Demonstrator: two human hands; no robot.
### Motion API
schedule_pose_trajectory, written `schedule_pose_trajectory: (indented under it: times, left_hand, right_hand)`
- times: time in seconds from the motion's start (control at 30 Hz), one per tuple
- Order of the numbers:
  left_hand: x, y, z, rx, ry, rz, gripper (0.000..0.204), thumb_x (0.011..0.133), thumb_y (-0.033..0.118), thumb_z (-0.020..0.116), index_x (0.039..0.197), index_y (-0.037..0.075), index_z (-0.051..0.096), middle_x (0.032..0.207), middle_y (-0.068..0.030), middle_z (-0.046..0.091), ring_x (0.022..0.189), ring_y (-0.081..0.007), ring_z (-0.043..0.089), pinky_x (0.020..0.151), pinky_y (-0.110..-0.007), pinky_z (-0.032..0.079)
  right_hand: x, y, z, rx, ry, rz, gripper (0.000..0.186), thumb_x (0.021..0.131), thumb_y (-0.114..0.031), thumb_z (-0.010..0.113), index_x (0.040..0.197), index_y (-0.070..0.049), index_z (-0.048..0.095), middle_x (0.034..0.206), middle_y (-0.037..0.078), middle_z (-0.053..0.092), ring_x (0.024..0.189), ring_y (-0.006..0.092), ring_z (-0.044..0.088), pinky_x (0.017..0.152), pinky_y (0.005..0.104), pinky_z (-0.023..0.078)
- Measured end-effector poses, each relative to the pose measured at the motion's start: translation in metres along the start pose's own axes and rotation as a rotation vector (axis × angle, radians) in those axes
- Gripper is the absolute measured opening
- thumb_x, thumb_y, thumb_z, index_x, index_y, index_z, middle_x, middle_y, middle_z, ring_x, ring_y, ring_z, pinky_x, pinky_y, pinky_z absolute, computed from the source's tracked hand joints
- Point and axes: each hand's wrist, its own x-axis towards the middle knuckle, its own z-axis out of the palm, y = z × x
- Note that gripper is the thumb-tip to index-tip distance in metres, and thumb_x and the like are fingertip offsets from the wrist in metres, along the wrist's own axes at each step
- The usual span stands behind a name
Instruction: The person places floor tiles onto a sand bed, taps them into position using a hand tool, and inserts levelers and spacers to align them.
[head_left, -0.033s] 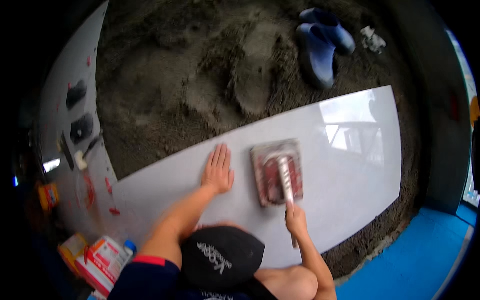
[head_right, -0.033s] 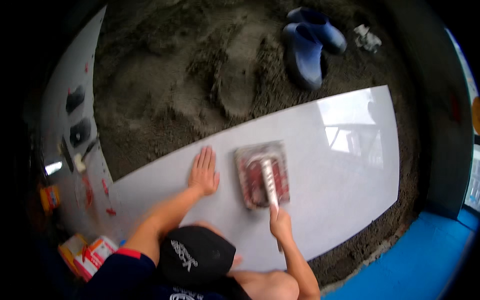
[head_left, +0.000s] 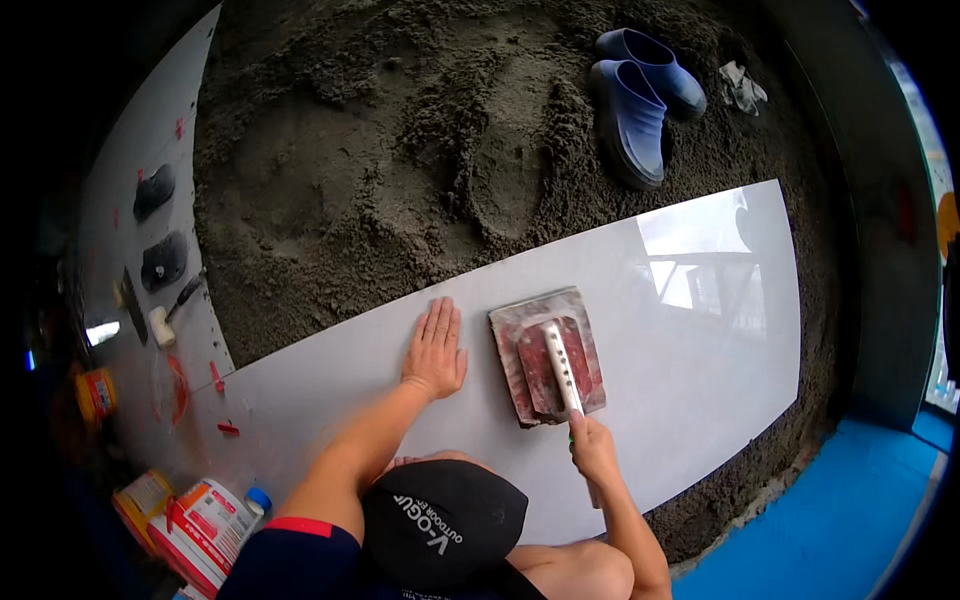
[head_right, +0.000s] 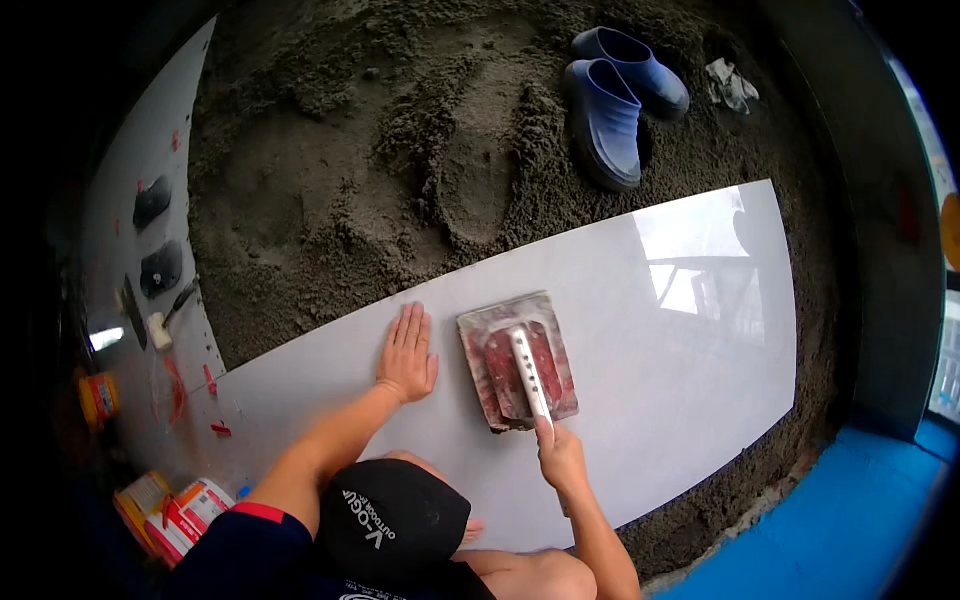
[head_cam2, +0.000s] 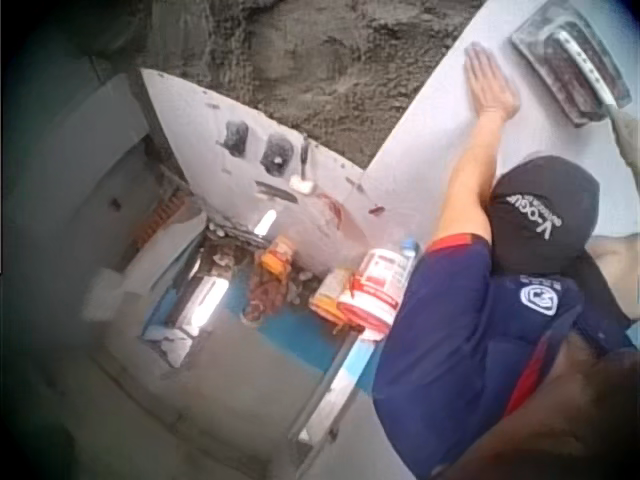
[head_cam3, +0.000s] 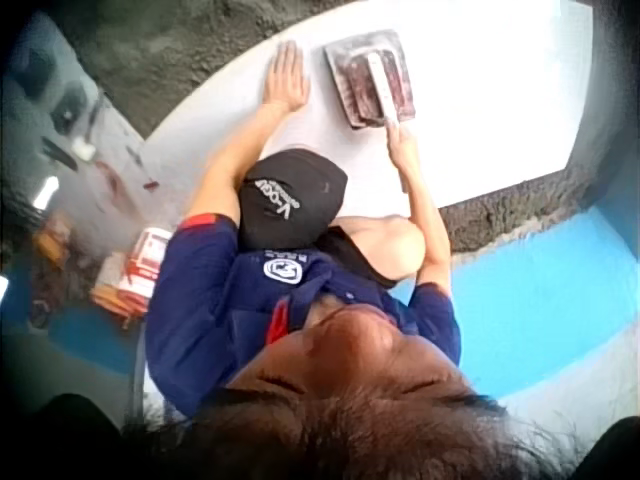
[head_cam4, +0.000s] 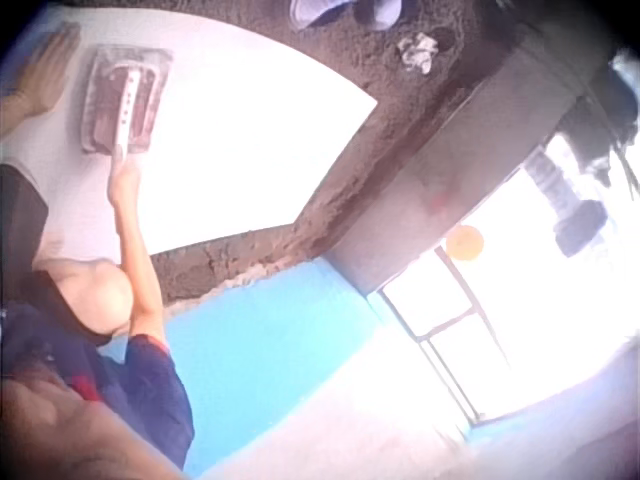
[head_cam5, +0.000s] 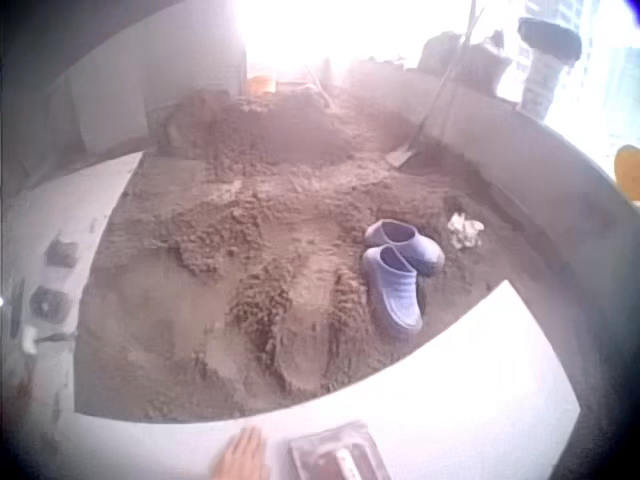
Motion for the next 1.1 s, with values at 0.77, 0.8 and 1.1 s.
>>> schedule_pose_trajectory:
  times: [0.77, 0.8, 1.1]
  left_hand:
    - [-0.016, -0.025, 0.012, 0.128, 0.119, 0.005, 0.076, 0.087, 0.027, 0.044, 0.147, -0.011, 0.016, 0.157, -0.0245, 0.01, 0.147, -0.0384, 0.006, 0.119, -0.046, 0.004]
    - [-0.019, -0.019, 0.011, 0.13, 0.12, 0.024, 0.076, 0.087, 0.027, 0.044, 0.147, -0.011, 0.016, 0.157, -0.0245, 0.01, 0.147, -0.0386, 0.006, 0.119, -0.046, 0.005]
    - [0.005, 0.002, 0.01, 0.225, 0.196, 0.155, 0.073, 0.09, 0.025, 0.042, 0.148, -0.01, 0.013, 0.158, -0.0233, 0.009, 0.147, -0.0367, 0.005, 0.119, -0.045, 0.005]
  right_hand:
    - [-0.138, -0.042, -0.148, 0.518, 0.171, 0.168, 0.055, 0.101, -0.055, 0.031, 0.085, -0.008, 0.055, 0.057, -0.002, 0.046, 0.041, 0.0068, 0.04, 0.037, 0.0223, 0.033]
    - [-0.15, -0.041, -0.166, 0.689, 0.366, -0.013, 0.053, 0.101, -0.052, 0.031, 0.084, -0.008, 0.054, 0.055, -0.003, 0.044, 0.04, 0.0064, 0.038, 0.034, 0.0225, 0.03]
    - [-0.14, 0.182, 0.07, 0.306, 0.508, 0.368, 0.042, 0.1, -0.04, 0.046, 0.078, -0.006, 0.058, 0.059, 0.002, 0.049, 0.055, 0.0172, 0.047, 0.052, 0.0355, 0.041]
